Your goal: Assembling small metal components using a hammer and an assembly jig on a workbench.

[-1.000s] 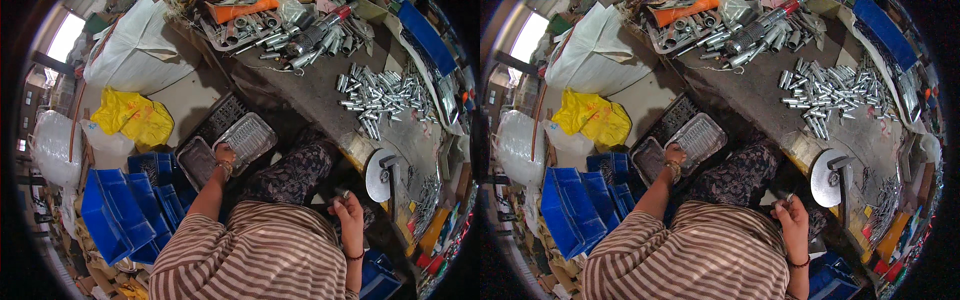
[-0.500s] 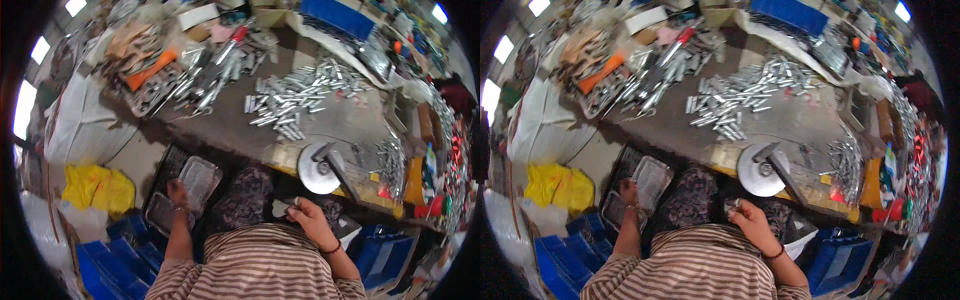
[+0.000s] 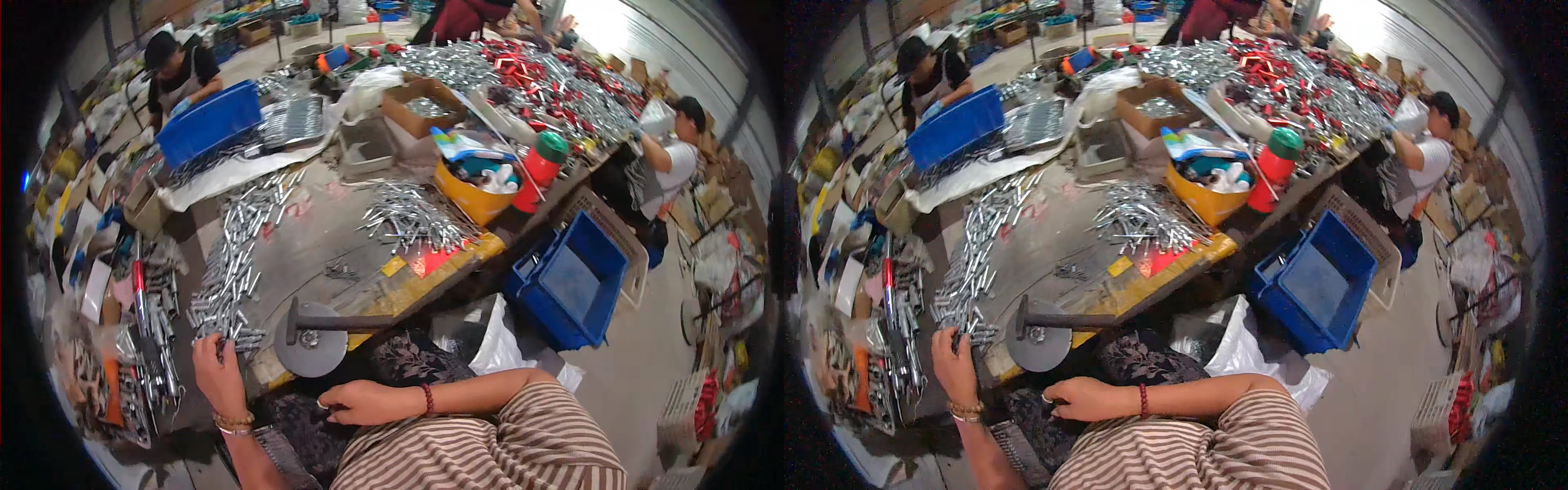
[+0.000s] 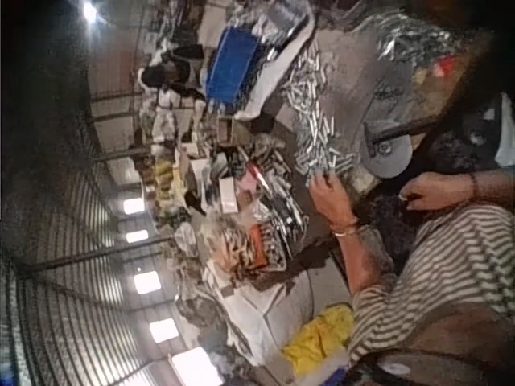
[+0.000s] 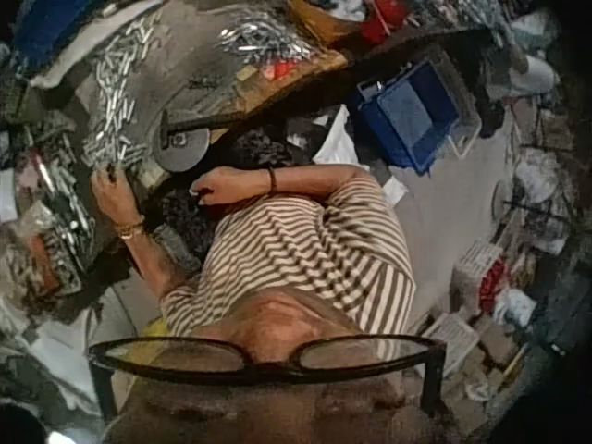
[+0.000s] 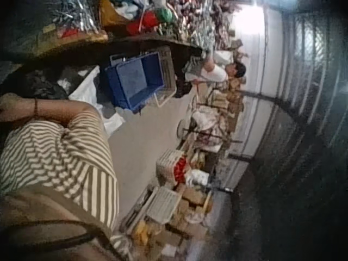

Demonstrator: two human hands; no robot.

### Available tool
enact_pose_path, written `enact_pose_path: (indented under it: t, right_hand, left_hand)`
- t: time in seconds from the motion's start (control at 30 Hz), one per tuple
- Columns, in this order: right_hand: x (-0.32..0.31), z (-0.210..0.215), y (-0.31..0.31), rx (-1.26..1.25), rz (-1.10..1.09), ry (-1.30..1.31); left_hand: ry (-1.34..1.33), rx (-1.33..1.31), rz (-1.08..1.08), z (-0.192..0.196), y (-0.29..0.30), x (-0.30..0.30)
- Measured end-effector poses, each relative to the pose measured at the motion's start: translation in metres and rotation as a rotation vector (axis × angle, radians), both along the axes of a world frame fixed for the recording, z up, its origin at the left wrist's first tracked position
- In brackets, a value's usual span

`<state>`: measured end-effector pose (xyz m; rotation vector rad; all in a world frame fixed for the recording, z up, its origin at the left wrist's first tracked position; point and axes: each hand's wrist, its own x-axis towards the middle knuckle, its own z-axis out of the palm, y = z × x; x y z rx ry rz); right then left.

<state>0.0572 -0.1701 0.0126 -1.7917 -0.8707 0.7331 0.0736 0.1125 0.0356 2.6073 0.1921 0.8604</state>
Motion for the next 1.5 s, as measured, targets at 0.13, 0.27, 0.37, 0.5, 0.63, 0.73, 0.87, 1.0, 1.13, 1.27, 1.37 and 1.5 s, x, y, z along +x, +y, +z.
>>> enact_pose_path:
  t: [0.13, 0.27, 0.37, 0.5, 0.63, 0.73, 0.87, 1.0, 1.13, 1.27, 1.37, 1.5]
  right_hand:
    - [0.002, 0.001, -0.015, 0.013, -0.027, -0.029]
    - [0.004, -0.001, -0.031, 0.073, -0.094, -0.057]
    - [0.012, 0.02, -0.041, 0.097, -0.1, -0.08]
    - [0.041, 0.047, -0.065, 0.143, -0.258, -0.213]
    - [0.095, 0.063, -0.101, -0.15, -0.662, -0.884]
    - [0.138, 0.057, -0.114, -0.242, -0.605, -1.252]
    - [0.164, 0.042, -0.11, -0.539, -0.3, -1.24]
    - [0.178, 0.033, -0.111, -0.568, -0.214, -1.297]
    - [0.175, 0.04, -0.103, -0.411, -0.275, -1.24]
    - [0.136, 0.058, -0.061, 0.143, -0.551, -0.773]
    - [0.101, 0.048, -0.025, 0.318, -0.511, -0.343]
    - [0.077, 0.023, -0.011, 0.248, -0.435, -0.465]
  left_hand:
    - [0.101, 0.039, 0.023, -0.005, 0.001, 0.011]
    - [0.119, 0.074, -0.023, 0.002, -0.005, 0.019]
    - [0.114, 0.063, -0.021, -0.002, 0.0, 0.014]
    - [0.03, -0.235, -0.004, 0.004, -0.002, 0.005]
    - [0.154, -0.489, -0.023, 0.02, -0.019, -0.016]
    - [0.114, -0.455, -0.229, 0.019, -0.048, -0.023]
    - [0.205, -0.418, -0.319, 0.018, -0.071, -0.026]
    - [0.204, -0.304, -0.374, 0.013, -0.069, -0.024]
    - [0.224, -0.259, -0.382, 0.017, -0.074, -0.025]
    - [0.188, -0.191, -0.376, 0.018, -0.084, -0.023]
    - [0.188, -0.175, -0.37, 0.011, -0.084, -0.019]
    - [0.211, -0.22, -0.368, 0.008, -0.081, -0.022]
